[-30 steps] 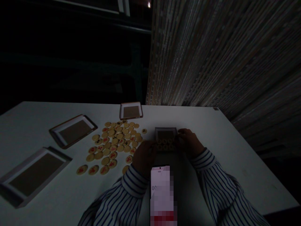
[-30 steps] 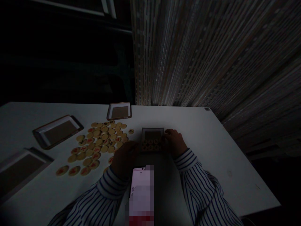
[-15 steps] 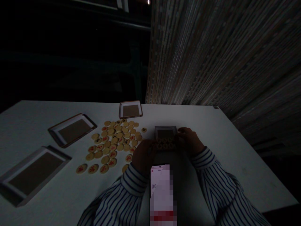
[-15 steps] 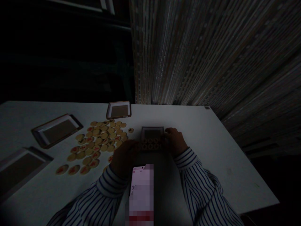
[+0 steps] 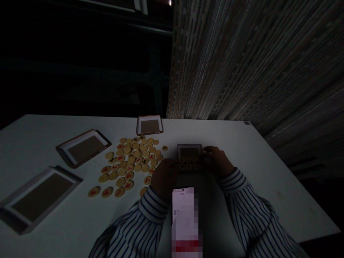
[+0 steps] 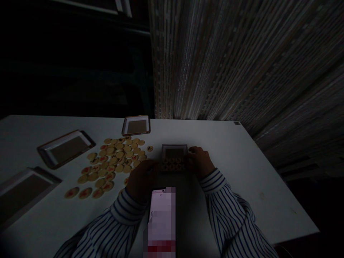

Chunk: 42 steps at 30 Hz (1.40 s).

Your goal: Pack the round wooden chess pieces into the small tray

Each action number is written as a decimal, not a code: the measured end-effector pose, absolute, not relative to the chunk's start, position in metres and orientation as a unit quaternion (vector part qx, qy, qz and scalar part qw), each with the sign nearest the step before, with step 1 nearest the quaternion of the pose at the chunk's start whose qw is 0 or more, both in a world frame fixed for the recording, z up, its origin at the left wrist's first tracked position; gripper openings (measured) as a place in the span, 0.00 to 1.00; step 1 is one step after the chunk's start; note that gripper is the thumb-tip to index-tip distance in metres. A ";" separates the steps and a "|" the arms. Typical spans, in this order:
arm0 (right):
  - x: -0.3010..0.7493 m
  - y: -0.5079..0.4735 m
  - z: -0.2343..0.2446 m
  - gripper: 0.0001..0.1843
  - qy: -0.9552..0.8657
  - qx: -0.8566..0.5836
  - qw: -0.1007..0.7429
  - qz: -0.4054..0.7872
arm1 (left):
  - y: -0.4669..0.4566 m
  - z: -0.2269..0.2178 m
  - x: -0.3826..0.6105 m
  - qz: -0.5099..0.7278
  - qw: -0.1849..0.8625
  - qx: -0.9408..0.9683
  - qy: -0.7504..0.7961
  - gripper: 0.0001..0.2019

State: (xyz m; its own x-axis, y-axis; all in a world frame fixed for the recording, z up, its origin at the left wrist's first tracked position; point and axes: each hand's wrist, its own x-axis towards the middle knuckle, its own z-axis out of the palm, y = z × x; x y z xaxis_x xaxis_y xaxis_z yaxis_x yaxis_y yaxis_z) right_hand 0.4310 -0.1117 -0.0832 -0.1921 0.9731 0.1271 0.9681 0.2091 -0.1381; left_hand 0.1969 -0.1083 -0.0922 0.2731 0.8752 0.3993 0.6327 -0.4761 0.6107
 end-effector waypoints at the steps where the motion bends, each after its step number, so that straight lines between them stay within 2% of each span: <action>1: 0.431 -0.112 -0.083 0.13 -0.772 -0.629 0.094 0.012 | -0.108 -0.092 0.197 0.358 0.171 0.780 0.484 0.09; 11: 0.431 -0.113 -0.083 0.15 -0.772 -0.626 0.115 0.003 | -0.109 -0.093 0.198 0.378 0.176 0.770 0.483 0.09; 20: 0.439 -0.112 -0.069 0.10 -0.730 -0.626 0.274 -0.026 | -0.110 -0.074 0.184 0.372 0.182 0.758 0.504 0.11; 23: 0.437 -0.114 -0.064 0.09 -0.726 -0.619 0.298 -0.023 | -0.109 -0.064 0.166 0.388 0.185 0.740 0.518 0.12; 31: 0.420 -0.109 -0.060 0.10 -0.776 -0.584 0.240 -0.010 | -0.095 -0.049 0.098 0.380 0.141 0.684 0.607 0.14; 38: 0.373 -0.095 -0.044 0.11 -0.841 -0.530 0.112 -0.009 | -0.089 -0.058 0.069 0.299 0.076 0.750 0.585 0.13; 42: 0.337 -0.089 -0.038 0.11 -0.868 -0.487 0.096 0.008 | -0.088 -0.066 0.072 0.256 0.053 0.788 0.557 0.14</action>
